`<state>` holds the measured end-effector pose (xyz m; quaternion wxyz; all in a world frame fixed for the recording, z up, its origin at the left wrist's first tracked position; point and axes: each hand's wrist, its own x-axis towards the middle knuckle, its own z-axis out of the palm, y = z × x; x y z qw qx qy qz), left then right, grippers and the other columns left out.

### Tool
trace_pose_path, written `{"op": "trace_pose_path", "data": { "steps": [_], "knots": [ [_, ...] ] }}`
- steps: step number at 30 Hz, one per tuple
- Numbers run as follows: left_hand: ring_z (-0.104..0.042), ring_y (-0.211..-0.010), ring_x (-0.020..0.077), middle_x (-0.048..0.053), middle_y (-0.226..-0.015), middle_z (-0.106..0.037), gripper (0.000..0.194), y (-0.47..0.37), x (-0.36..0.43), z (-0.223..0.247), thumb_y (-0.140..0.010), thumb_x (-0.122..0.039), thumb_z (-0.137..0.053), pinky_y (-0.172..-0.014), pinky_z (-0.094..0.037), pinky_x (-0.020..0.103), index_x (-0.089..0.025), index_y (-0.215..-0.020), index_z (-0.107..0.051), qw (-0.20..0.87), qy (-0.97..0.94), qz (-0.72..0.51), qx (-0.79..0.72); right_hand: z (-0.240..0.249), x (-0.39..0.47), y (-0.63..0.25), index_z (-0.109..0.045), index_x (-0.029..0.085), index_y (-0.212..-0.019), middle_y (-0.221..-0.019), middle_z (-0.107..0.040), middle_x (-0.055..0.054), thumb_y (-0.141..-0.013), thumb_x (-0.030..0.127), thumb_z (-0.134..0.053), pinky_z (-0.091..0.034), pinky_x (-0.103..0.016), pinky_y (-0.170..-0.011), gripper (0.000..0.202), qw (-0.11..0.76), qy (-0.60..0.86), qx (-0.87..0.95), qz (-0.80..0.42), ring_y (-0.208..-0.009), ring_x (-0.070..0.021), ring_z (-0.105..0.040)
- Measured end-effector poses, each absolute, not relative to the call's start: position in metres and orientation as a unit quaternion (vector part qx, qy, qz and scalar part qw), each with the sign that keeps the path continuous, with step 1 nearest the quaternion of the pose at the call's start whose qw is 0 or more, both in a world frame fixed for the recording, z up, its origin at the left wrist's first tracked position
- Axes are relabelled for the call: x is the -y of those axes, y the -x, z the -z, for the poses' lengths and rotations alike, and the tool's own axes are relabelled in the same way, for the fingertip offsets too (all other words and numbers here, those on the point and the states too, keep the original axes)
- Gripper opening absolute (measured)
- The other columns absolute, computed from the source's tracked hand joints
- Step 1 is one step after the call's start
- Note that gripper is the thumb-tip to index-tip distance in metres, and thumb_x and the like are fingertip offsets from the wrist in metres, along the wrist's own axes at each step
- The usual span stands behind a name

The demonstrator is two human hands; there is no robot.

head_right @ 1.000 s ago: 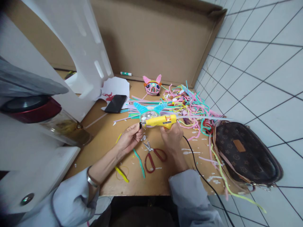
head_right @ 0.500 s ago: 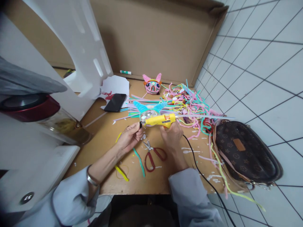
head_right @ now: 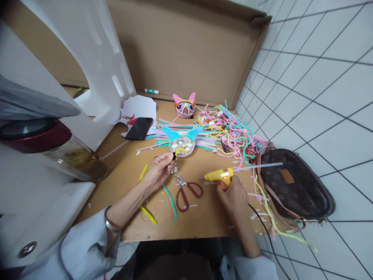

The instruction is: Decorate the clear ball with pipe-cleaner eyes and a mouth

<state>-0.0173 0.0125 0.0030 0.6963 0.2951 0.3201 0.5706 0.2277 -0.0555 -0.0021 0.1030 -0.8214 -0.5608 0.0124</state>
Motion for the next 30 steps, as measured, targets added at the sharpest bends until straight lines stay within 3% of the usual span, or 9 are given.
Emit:
{"op": "trace_pose_path", "data": {
  "steps": [6,9,13,15,20,30],
  "knots": [
    [-0.032,-0.047,0.0025,-0.007,-0.052,-0.042,0.045,0.014,-0.009,-0.008,-0.055,-0.045,-0.087,-0.047,-0.023,0.017,-0.013,-0.063,-0.057,0.679,-0.324,-0.570,-0.330,0.006,0.082,-0.231,-0.059,0.013,-0.091,-0.085,-0.063,-0.015,-0.088,0.047,-0.054,-0.037,-0.036,-0.069,0.034,0.058,0.771,0.618,0.145,-0.083,-0.0302,-0.057],
    [-0.030,-0.046,0.0024,-0.008,-0.052,-0.040,0.045,0.014,-0.010,-0.008,-0.055,-0.046,-0.086,-0.047,-0.020,0.018,-0.014,-0.066,-0.056,0.672,-0.331,-0.571,-0.334,-0.015,0.077,-0.215,-0.061,0.014,-0.099,-0.091,-0.064,-0.016,-0.090,0.042,-0.054,-0.039,-0.039,-0.073,0.030,0.126,0.720,0.653,0.199,-0.087,-0.0309,-0.056],
    [-0.029,-0.046,0.0027,-0.008,-0.053,-0.038,0.043,0.015,-0.011,-0.006,-0.059,-0.046,-0.083,-0.048,-0.020,0.019,-0.014,-0.066,-0.055,0.657,-0.349,-0.574,-0.342,-0.045,0.047,-0.172,-0.061,0.019,-0.107,-0.099,-0.065,-0.011,-0.091,0.029,-0.053,-0.047,-0.039,-0.082,0.021,0.350,0.560,0.749,0.046,-0.094,-0.0252,-0.059],
    [-0.029,-0.047,0.0032,-0.008,-0.053,-0.038,0.042,0.015,-0.012,-0.005,-0.060,-0.046,-0.082,-0.048,-0.020,0.019,-0.014,-0.066,-0.056,0.649,-0.355,-0.575,-0.349,-0.052,0.024,-0.149,-0.061,0.021,-0.111,-0.102,-0.065,-0.009,-0.087,0.024,-0.057,-0.050,-0.038,-0.084,0.024,0.392,0.495,0.774,-0.049,-0.097,-0.0236,-0.060],
    [-0.025,-0.046,0.0036,-0.009,-0.051,-0.035,0.040,0.018,-0.017,-0.002,-0.062,-0.046,-0.079,-0.048,-0.017,0.020,-0.015,-0.068,-0.055,0.630,-0.343,-0.593,-0.367,-0.044,-0.021,-0.118,-0.060,0.018,-0.116,-0.111,-0.062,-0.009,-0.073,0.012,-0.065,-0.050,-0.039,-0.091,0.044,0.419,0.429,0.787,-0.143,-0.105,-0.0242,-0.059],
    [-0.024,-0.045,0.0038,-0.009,-0.050,-0.035,0.038,0.016,-0.014,-0.006,-0.062,-0.046,-0.079,-0.047,-0.018,0.021,-0.015,-0.068,-0.057,0.605,-0.369,-0.586,-0.392,-0.020,-0.022,-0.124,-0.067,0.021,-0.103,-0.095,-0.061,-0.006,-0.079,0.016,-0.067,-0.050,-0.039,-0.084,0.025,0.448,0.403,0.784,-0.147,-0.094,-0.0230,-0.060]
  ]
}}
